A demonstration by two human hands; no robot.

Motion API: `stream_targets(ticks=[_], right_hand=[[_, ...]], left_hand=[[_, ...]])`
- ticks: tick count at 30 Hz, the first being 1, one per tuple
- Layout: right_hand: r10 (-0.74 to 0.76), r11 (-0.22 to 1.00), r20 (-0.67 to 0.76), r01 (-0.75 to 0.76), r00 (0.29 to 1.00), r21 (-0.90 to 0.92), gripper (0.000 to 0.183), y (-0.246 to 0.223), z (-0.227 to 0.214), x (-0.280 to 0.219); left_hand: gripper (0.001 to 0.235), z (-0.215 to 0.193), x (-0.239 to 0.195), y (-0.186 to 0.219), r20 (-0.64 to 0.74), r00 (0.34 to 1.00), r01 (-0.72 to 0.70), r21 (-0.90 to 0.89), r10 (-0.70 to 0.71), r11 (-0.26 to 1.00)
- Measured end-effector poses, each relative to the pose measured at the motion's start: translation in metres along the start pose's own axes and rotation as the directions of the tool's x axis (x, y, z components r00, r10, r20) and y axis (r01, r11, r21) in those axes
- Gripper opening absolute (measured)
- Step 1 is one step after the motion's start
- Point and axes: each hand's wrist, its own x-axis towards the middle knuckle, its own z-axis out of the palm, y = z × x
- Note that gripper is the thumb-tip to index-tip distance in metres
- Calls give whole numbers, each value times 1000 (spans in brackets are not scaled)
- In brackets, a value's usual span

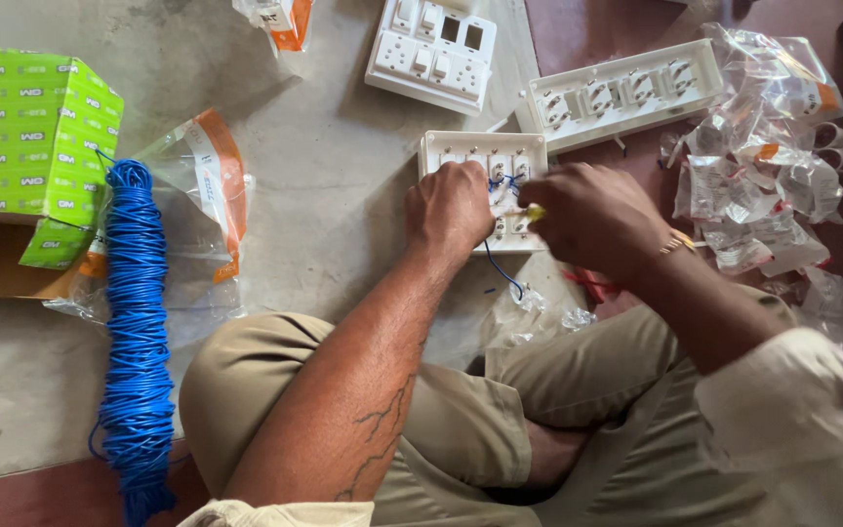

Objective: The person wires an electrical switchboard by hand, using a wire stripper to remove insulation from wires and a screwdriver to secure connections within the white plastic casing.

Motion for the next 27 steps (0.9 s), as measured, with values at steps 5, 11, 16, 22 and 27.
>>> stream_targets(ticks=[5,11,16,22,27], right_hand=[[111,965,-208,-55,972,258,24,21,41,-7],[297,860,-375,-75,878,504,24,6,77,-6],[197,935,-427,-38,882,353,20,-2,74,-1],[152,954,-396,-29,906,299,17,1,78,2],[149,948,-378,-23,914,319,17,0,78,1]], left_hand=[[14,3,1,-2,-37,999,-4,-1,3,1000],[11,6,1,-4,-50,999,-11,-23,10,1000],[12,5,0,-4,-69,997,32,-85,-38,996],[11,0,1,-4,8,998,66,-89,-65,994],[11,1,3,-7,-9,998,55,-86,-56,995]])
